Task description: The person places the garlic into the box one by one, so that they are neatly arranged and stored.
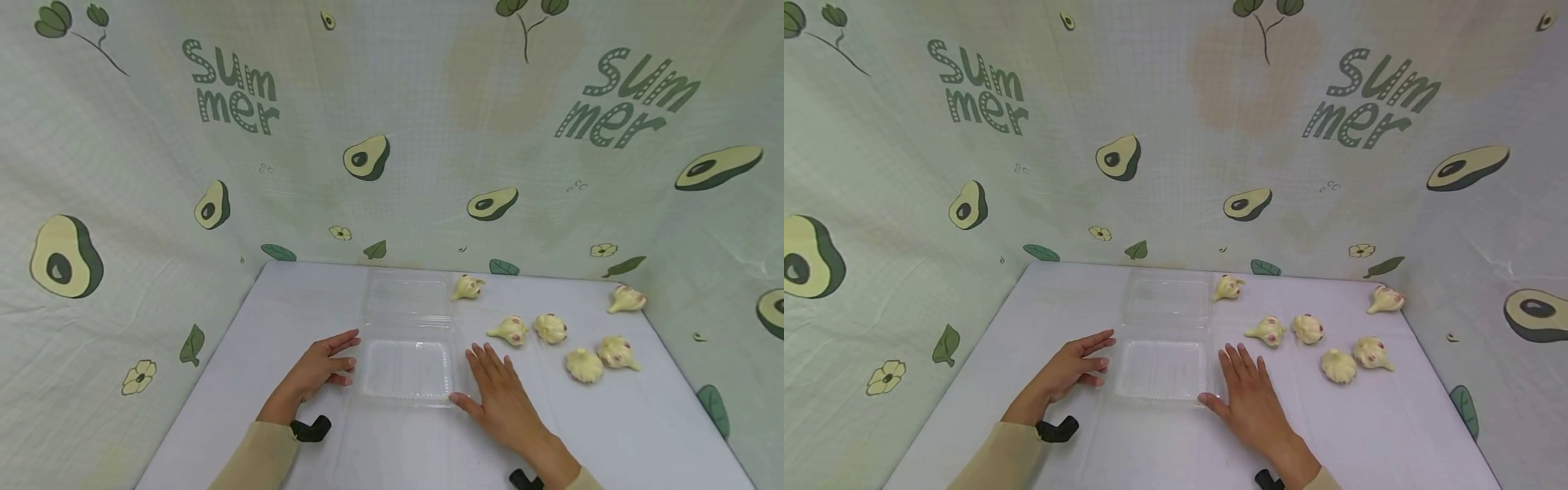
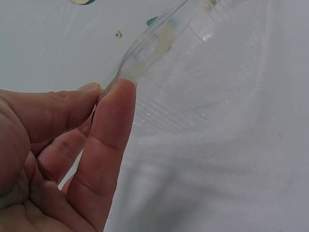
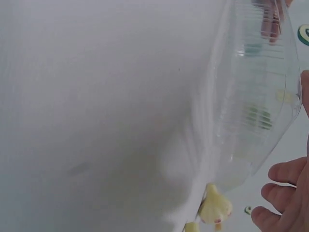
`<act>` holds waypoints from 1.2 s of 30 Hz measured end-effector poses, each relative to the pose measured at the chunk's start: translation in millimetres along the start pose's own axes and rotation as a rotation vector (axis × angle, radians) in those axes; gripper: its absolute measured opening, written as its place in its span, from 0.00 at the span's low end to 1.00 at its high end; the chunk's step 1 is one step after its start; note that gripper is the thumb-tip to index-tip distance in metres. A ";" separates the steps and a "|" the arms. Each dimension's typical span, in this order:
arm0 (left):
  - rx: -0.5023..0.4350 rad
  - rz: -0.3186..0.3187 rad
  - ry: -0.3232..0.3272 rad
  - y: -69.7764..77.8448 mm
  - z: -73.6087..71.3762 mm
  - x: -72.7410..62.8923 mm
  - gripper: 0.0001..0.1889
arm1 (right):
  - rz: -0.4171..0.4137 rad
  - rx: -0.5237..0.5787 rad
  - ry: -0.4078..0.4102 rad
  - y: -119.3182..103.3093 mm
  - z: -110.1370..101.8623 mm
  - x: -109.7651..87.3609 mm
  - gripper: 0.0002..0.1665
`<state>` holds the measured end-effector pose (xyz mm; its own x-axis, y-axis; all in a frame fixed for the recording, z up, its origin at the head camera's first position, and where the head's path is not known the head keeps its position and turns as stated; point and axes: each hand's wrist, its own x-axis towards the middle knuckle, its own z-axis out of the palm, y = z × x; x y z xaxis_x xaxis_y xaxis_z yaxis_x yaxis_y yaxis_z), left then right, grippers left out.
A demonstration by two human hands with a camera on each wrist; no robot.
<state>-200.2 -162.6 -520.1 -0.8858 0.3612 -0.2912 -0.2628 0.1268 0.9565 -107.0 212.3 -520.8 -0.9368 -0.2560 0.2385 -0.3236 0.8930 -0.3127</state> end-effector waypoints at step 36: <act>-0.038 0.001 -0.013 -5.2 -0.4 -0.2 0.37 | 0.212 0.214 -0.047 114.4 -27.7 61.9 0.51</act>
<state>-198.8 -163.7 -525.0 -0.8811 0.3732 -0.2904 -0.2765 0.0916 0.9566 -198.3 308.9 -516.4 -0.9899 -0.0937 0.1060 -0.1364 0.8314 -0.5387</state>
